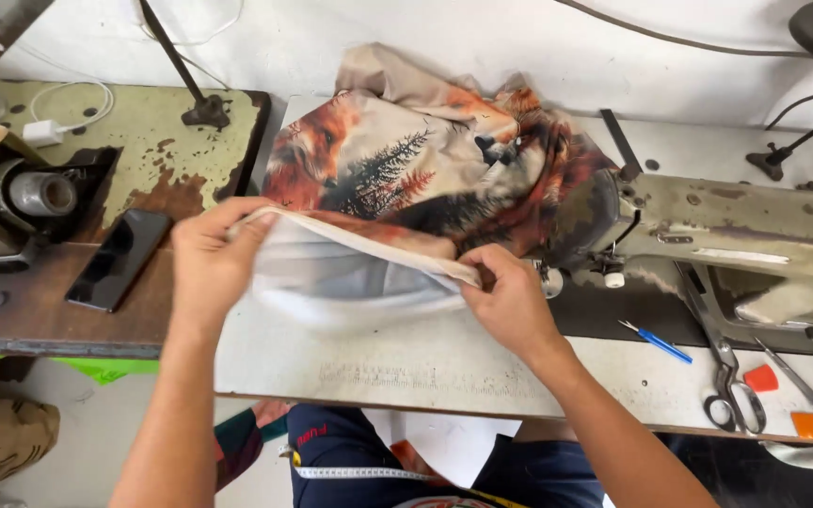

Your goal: A person measures a printed fabric garment with a tape measure and then performs detailed inspection and seam repair by hand at a sewing station.

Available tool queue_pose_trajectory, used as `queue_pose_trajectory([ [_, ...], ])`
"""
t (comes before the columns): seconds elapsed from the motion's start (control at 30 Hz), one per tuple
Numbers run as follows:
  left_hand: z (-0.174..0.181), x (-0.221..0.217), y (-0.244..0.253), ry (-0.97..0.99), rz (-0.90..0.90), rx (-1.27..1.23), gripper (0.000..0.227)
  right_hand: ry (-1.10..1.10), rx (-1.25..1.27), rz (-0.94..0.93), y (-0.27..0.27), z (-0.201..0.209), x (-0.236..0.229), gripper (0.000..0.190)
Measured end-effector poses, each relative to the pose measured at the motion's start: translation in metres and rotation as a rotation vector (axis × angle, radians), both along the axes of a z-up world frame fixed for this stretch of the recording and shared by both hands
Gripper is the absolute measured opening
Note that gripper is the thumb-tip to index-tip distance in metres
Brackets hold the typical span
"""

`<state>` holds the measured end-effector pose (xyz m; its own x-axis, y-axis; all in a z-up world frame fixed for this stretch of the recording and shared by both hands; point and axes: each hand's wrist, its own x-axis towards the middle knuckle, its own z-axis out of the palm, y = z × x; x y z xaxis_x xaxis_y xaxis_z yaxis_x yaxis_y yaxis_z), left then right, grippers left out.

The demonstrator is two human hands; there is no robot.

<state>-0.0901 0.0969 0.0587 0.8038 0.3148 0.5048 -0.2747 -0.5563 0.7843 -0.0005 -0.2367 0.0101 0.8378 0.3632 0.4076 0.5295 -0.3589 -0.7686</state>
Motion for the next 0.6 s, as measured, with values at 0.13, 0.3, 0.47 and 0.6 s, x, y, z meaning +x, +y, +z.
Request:
queue_pose_trajectory([
  [0.13,0.018,-0.043,0.010,-0.067,0.128,-0.077,0.009,-0.074,-0.002,-0.077,-0.016,0.020,-0.022,0.030],
  [0.3,0.010,-0.081,0.006,-0.238,0.158,0.004,0.008,0.001,0.227,-0.081,-0.041,0.022,-0.044,0.017],
  [0.47,-0.029,-0.101,-0.006,-0.171,0.156,-0.126,0.017,0.362,0.428,-0.047,-0.057,0.012,-0.052,0.018],
  [0.6,-0.068,-0.103,-0.004,0.071,0.186,0.065,0.013,0.256,0.094,-0.118,-0.077,-0.018,-0.032,0.011],
])
